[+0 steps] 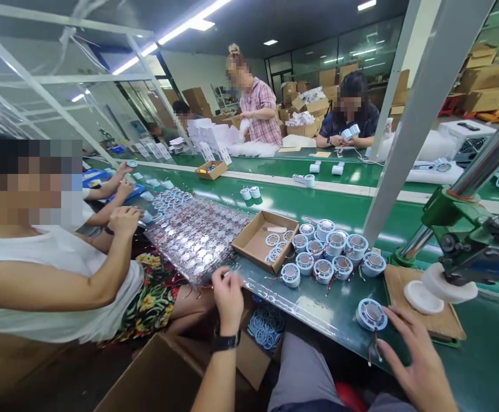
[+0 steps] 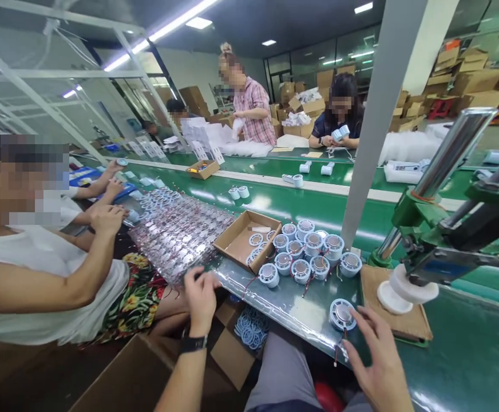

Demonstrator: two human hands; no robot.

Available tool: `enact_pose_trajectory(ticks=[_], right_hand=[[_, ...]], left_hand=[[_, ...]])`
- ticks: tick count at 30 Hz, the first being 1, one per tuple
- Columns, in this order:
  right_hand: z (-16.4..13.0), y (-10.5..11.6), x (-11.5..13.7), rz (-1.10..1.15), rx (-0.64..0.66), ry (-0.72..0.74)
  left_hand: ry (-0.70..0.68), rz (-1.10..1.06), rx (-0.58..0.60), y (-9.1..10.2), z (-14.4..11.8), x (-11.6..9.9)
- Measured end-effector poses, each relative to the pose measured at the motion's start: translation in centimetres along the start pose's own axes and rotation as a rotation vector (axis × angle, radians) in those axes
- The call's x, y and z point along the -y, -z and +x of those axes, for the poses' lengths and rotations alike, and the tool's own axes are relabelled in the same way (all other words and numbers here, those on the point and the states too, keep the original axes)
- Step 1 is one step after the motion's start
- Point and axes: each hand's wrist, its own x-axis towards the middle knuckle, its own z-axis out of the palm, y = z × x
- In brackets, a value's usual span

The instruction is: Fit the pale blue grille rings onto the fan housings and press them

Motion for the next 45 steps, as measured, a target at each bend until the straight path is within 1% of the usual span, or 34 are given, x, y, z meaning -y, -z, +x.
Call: enact_pose_trajectory(ticks=[2, 4, 6, 8, 11, 13, 16, 19, 21, 23, 24, 26, 27, 28, 29, 30, 31, 33, 35, 37, 40, 42, 45], right_hand=[[0.6, -1.7, 0.4, -0.023, 0.025, 0.101], [0.9, -3.1, 0.5, -0.042, 0.002, 0.161], [0.8, -3.9, 0.1, -0.047, -0.032, 0.192], [0.4, -4.1, -0.5, -0.05, -0.057, 0.206], [-0.3, -3.8, -1.0, -0.06, -0.088, 0.188], [-0.6, -3.6, -0.9, -0.059, -0.1, 0.16], [-0.6, -3.5, -0.4, -0.055, -0.11, 0.131], [-0.7, -3.6, -0.1, -0.047, -0.117, 0.115], [-0.9, -3.5, -0.2, -0.03, -0.112, 0.084], [-0.9, -3.2, -0.2, -0.007, -0.134, 0.034], [-0.8, -2.8, -0.1, 0.009, -0.169, 0.006], [-0.1, -1.8, 0.7, 0.078, -0.257, -0.051], [0.5, -1.1, 1.4, 0.149, -0.269, -0.084], [1.2, -0.3, 2.3, 0.253, -0.243, -0.134], [1.9, 0.5, 3.5, 0.39, -0.181, -0.203], [2.7, 1.2, 4.7, 0.556, -0.088, -0.283], [3.4, 1.9, 6.0, 0.742, 0.013, -0.37], [4.5, 2.6, 8.3, 1.104, 0.185, -0.523], [4.9, 2.8, 10.0, 1.352, 0.265, -0.63], [4.8, 2.8, 10.9, 1.454, 0.278, -0.719], [4.4, 3.3, 11.0, 1.486, 0.276, -0.801], [4.3, 3.8, 10.9, 1.49, 0.277, -0.806], [4.5, 4.5, 10.7, 1.493, 0.27, -0.81]], left_hand=[[-0.161, 0.044, 0.125, -0.6, 3.9, -3.0], [-0.289, 0.135, 0.283, -2.2, 7.6, -5.7], [-0.377, 0.255, 0.441, -4.0, 10.4, -7.7], [-0.43, 0.384, 0.575, -5.5, 12.3, -9.0], [-0.476, 0.54, 0.705, -7.0, 13.3, -9.9], [-0.5, 0.609, 0.748, -7.5, 13.3, -10.1], [-0.511, 0.67, 0.769, -7.7, 13.2, -10.1], [-0.49, 0.641, 0.724, -7.0, 13.2, -10.5], [-0.479, 0.557, 0.65, -5.9, 13.0, -11.2], [-0.479, 0.434, 0.556, -4.4, 11.9, -12.1], [-0.486, 0.361, 0.515, -3.6, 10.8, -12.6], [-0.513, 0.211, 0.471, -2.2, 7.2, -13.3], [-0.538, 0.13, 0.48, -1.8, 4.8, -13.5], [-0.562, 0.063, 0.499, -1.5, 2.1, -13.5], [-0.592, -0.039, 0.511, -1.3, -0.6, -13.5], [-0.611, -0.268, 0.536, -1.4, -3.4, -13.3], [-0.637, -0.409, 0.557, -1.5, -6.0, -13.1], [-0.638, -0.584, 0.589, -2.1, -10.4, -13.0], [-0.564, -0.675, 0.601, -2.7, -13.2, -13.2], [-0.454, -0.737, 0.608, -3.1, -14.7, -13.9], [-0.339, -0.758, 0.647, -2.9, -15.1, -14.8], [-0.299, -0.734, 0.692, -2.5, -15.0, -15.1], [-0.281, -0.641, 0.758, -1.9, -14.7, -14.7]])
